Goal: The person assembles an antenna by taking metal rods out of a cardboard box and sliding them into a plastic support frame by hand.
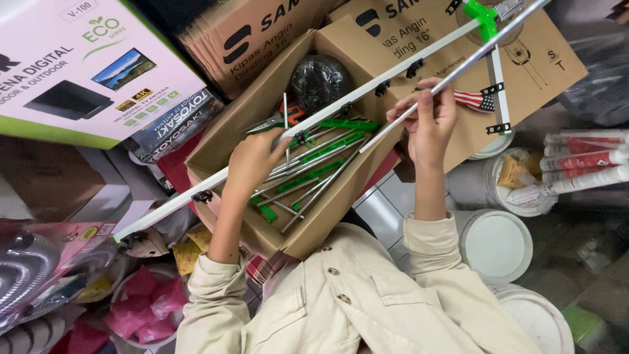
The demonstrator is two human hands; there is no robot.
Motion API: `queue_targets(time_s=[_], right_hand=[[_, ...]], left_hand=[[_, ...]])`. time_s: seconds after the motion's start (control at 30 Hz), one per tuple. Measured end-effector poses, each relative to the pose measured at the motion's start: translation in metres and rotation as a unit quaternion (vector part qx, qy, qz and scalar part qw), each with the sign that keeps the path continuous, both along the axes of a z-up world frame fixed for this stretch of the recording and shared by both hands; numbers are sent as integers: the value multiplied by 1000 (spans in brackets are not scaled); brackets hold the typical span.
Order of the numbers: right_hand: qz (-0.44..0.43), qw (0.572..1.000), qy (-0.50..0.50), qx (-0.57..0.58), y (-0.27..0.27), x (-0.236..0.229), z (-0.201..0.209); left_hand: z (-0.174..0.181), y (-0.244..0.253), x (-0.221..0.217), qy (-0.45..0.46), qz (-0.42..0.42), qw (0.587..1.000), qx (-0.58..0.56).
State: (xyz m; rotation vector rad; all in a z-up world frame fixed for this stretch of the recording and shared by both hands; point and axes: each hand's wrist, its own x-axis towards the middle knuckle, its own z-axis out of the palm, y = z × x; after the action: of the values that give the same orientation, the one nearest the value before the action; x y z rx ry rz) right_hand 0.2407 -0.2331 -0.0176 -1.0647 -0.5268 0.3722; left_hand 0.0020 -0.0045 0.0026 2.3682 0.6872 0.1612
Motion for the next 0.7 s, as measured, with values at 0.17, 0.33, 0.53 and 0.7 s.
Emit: queue_targets(time_s=[0.17,0.33,0.53,0.7], right_hand=[[3,999,-33,-28,13,11,1],[-30,990,-103,-95,17,29,6],[-88,919,-266,-278,15,46,-4],[-27,892,-340,-297,14,66,-2]], left_hand=[[21,-2,5,16,-18,999,32],[36,-4,9,-22,-38,998,40],[42,-14,9,33,-16,999,-33],[53,-24,9,22,2,1000,13]])
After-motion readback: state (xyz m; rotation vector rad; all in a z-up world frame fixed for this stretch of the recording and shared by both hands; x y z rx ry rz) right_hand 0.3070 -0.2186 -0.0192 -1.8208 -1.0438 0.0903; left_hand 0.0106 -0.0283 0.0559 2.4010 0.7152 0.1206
